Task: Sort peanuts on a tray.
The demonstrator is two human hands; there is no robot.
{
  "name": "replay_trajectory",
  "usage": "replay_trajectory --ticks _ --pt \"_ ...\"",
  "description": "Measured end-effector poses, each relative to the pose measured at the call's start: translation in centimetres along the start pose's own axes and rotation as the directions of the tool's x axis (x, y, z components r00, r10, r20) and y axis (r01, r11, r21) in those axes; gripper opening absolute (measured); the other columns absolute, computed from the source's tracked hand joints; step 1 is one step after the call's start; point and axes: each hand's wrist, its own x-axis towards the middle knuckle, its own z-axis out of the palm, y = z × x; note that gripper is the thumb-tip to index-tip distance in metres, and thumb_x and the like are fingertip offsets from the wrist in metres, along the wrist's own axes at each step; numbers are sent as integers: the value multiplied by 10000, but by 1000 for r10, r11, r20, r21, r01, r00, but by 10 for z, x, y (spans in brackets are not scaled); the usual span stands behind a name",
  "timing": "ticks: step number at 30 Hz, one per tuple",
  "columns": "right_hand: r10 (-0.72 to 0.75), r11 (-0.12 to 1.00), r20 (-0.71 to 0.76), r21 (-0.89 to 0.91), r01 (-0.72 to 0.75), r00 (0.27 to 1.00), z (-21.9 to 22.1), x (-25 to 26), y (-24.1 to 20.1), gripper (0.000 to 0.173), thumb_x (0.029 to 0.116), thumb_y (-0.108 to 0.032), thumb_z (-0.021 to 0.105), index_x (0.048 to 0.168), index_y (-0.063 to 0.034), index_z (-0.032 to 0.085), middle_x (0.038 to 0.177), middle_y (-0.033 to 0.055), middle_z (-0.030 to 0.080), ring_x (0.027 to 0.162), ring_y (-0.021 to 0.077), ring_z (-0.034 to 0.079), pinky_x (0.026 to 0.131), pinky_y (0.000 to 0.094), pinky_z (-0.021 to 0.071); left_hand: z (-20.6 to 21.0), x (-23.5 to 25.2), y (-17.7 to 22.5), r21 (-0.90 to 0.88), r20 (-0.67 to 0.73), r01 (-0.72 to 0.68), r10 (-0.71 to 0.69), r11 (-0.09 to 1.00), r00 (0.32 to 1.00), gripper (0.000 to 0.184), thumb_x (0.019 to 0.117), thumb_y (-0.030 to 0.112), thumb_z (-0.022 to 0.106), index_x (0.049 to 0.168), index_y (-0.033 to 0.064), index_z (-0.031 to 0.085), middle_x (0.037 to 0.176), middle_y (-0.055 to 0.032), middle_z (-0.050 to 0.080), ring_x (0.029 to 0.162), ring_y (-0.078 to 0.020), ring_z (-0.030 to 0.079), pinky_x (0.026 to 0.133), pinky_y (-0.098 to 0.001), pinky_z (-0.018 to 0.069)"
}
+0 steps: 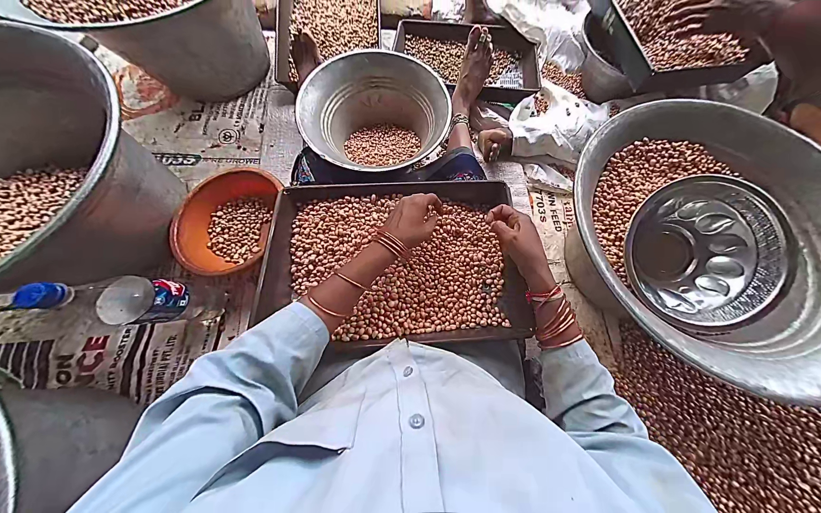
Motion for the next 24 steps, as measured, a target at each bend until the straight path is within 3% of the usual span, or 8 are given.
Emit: replay_trajectory --ticks 4,8,11,14,17,19,21,24 --pt "-104 861 138 -484 159 985 13 -1 -9 130 965 -214 733 976 -85 750 750 136 657 648 305 621 596 517 499 23 6 1 196 102 -38 18 980 995 248 1004 94 598 1220 78 720 1188 -202 684 1119 -390 674 942 -585 542" --pt "-170 651 202 -712 264 965 34 17 -5 123 950 -143 702 922 -23 713 896 207 688 843 409 694 684 587 545 20 2 -5 208 86 -55 38 977 996 218 1012 125 610 1175 48 731 1153 -202 700 1097 -378 686 949 -563 543" --pt "-13 565 203 -806 175 979 47 45 -12 177 975 -148 625 1021 -26 745 1027 202 720 951 399 708 755 580 544 4 0 -15 -76 -54 51 -55 996 997 220 1031 175 613 1084 -6 726 865 -160 700 801 -292 675 803 -501 542" --pt "-93 576 202 -788 218 975 50 46 -3 167 965 -153 647 1005 -30 753 993 211 719 918 410 709 722 586 543 -9 5 -20 -331 5 219 -230 918 973 269 1087 258 530 1126 12 631 841 -118 639 692 -208 597 705 -419 515" --pt "-135 594 195 -769 237 971 50 44 3 161 961 -183 676 993 -47 757 970 198 721 904 405 710 711 589 543 -1 6 -9 -148 17 120 -119 982 993 239 1053 188 580 1173 9 686 923 -184 699 845 -326 676 839 -539 529" --pt "-111 596 196 -771 223 974 49 43 2 177 960 -199 682 1020 -53 761 997 188 731 928 395 716 736 586 548 11 6 -1 50 44 50 -53 997 998 252 1040 139 570 1228 54 714 1123 -194 732 1077 -368 700 980 -569 521" --pt "-226 590 173 -759 276 959 46 28 15 130 935 -190 734 959 -63 736 919 181 696 829 389 697 651 571 539 21 7 4 189 86 41 -58 981 995 280 1039 130 553 1277 95 697 1248 -182 700 1180 -378 668 992 -592 517" --pt "-271 594 160 -748 295 949 46 18 22 153 915 -205 770 944 -62 725 860 186 682 790 399 688 626 581 528 28 7 7 267 108 50 -82 962 991 284 1042 133 548 1282 65 684 1246 -204 689 1133 -407 681 929 -611 536"
